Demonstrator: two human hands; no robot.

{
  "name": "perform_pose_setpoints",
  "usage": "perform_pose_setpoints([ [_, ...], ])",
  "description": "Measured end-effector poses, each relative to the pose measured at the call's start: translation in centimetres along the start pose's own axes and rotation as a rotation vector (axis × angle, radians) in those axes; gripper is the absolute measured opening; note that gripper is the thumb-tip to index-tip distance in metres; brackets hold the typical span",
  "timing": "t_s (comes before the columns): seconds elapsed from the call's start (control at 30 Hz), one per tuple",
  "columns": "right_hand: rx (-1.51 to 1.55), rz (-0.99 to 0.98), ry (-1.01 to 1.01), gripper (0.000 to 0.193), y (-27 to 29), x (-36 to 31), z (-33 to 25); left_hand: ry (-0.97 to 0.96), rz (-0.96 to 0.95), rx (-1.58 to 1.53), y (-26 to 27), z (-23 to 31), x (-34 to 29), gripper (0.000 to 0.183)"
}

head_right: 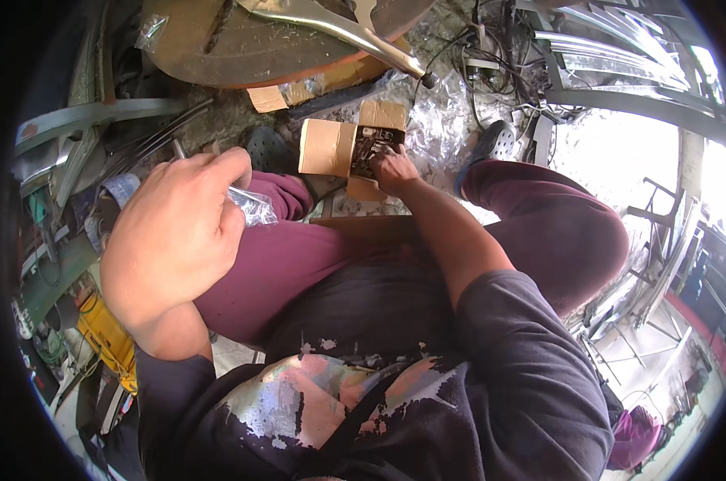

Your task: Drill holes into metal plates and prepare them with screws.

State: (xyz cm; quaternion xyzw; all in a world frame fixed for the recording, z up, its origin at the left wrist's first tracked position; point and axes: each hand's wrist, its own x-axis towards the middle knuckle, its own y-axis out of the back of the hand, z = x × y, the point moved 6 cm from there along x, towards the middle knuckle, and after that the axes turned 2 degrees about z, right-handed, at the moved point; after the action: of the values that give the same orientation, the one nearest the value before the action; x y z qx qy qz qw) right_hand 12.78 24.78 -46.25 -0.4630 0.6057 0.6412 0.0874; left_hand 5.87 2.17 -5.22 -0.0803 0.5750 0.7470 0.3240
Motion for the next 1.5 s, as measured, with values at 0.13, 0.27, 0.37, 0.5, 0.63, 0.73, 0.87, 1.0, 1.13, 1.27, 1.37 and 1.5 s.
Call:
perform_pose_setpoints([
  [0.13,0.218,0.398,-0.011,0.039,0.0,-0.8,1.2,-0.060,0.073,0.008,0.4,0.6,0.2,0.016],
  [0.27,0.271,0.385,0.055,0.038,-1.4,0.2,0.1,-0.028,0.014,-0.046,0.2,0.2,0.0,0.016],
  [0.37,0.308,0.224,-0.068,0.023,-3.5,0.7,2.8,-0.044,-0.001,-0.043,0.2,0.7,0.5,0.016],
  [0.5,0.454,0.076,-0.008,0.025,-2.1,0.7,0.9,-0.029,0.028,-0.038,0.2,0.4,-0.2,0.016],
  [0.63,0.311,0.423,0.050,0.021,-1.1,-0.4,1.6,-0.040,0.005,-0.058,0.1,0.8,0.4,0.017],
  [0.73,0.111,0.187,0.013,0.031,-0.8,-0.1,1.0,-0.034,-0.019,-0.060,0.2,0.8,0.5,0.017],
  [0.87,0.322,0.372,-0.088,0.043,0.1,0.2,1.0,-0.029,-0.006,-0.038,0.0,0.8,0.3,0.016],
  [1.0,0.557,0.387,-0.038,0.056,-0.1,0.4,0.2,-0.037,0.015,-0.030,0.1,1.0,0.3,0.019],
  [1.13,0.477,0.361,-0.042,0.070,-1.4,0.3,0.0,-0.035,0.003,-0.018,0.1,1.0,0.4,0.020],
  [1.27,0.523,0.262,-0.049,0.066,-1.2,0.0,-0.3,-0.038,0.019,-0.040,-0.1,0.9,0.4,0.018],
  [1.37,0.488,0.303,-0.025,0.060,-0.6,0.2,0.3,-0.046,0.003,-0.021,0.1,1.3,0.6,0.018],
  [1.5,0.487,0.276,-0.093,0.059,-0.8,0.4,0.7,-0.038,0.001,-0.037,-0.2,1.1,0.7,0.018],
])
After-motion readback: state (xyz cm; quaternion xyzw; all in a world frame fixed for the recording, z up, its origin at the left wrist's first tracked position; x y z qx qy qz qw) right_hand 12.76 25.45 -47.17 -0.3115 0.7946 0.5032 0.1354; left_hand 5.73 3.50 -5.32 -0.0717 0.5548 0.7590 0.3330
